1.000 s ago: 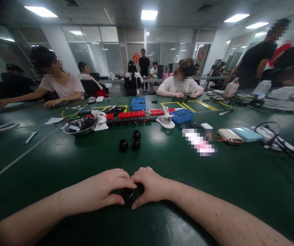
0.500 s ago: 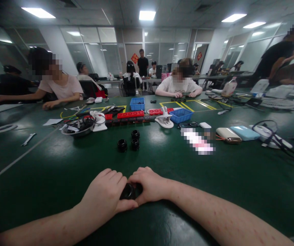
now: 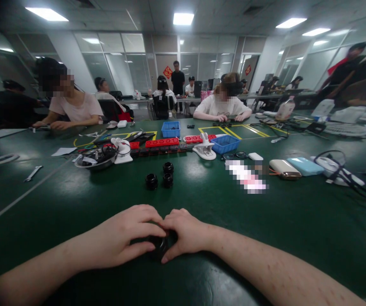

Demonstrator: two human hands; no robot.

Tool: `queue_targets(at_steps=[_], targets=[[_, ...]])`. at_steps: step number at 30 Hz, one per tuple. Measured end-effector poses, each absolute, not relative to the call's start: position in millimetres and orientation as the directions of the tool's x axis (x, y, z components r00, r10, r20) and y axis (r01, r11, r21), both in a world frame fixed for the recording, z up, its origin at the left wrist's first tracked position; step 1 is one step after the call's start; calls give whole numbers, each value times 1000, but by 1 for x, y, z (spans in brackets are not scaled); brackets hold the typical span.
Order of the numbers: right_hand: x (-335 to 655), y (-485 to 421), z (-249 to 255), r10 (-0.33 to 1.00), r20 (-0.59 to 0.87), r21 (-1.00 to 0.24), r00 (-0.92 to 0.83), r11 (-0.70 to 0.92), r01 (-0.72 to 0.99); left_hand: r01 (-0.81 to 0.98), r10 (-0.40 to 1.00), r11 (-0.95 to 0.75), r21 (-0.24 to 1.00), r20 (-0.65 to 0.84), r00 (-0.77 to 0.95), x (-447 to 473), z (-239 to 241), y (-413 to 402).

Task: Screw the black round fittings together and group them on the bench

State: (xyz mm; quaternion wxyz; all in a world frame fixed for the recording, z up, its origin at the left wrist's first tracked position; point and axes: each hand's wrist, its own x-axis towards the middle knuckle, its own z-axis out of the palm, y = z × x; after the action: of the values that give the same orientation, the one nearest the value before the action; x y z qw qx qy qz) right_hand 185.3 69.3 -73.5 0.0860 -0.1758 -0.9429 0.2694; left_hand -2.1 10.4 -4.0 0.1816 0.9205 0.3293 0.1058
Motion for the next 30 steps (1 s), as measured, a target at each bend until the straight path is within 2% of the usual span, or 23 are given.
queue_targets(at_steps=[5,9,13,17,20,22,30], targets=[[185,69,-75,415,30,-532,-909,777,337,500,546,-700,510,-70,835,-7,1,15],[185,69,-75,407,33,-535,-913,778,328,568,601,-664,487,-105,793,-3,-2,15],[186,69,-75,391,63,-535,-918,790,300,688,701,-598,412,-148,698,4,-3,8],[185,69,-75,413,49,-526,-909,785,328,818,806,-525,234,-173,566,18,-10,1],[184,69,-75,418,48,-511,-907,790,337,870,858,-486,90,-140,494,26,-19,-3],[184,69,-75,413,56,-500,-909,800,333,886,881,-461,48,-97,464,29,-25,-4],[185,70,-78,406,70,-501,-911,804,320,901,905,-426,81,58,422,29,-39,-2]])
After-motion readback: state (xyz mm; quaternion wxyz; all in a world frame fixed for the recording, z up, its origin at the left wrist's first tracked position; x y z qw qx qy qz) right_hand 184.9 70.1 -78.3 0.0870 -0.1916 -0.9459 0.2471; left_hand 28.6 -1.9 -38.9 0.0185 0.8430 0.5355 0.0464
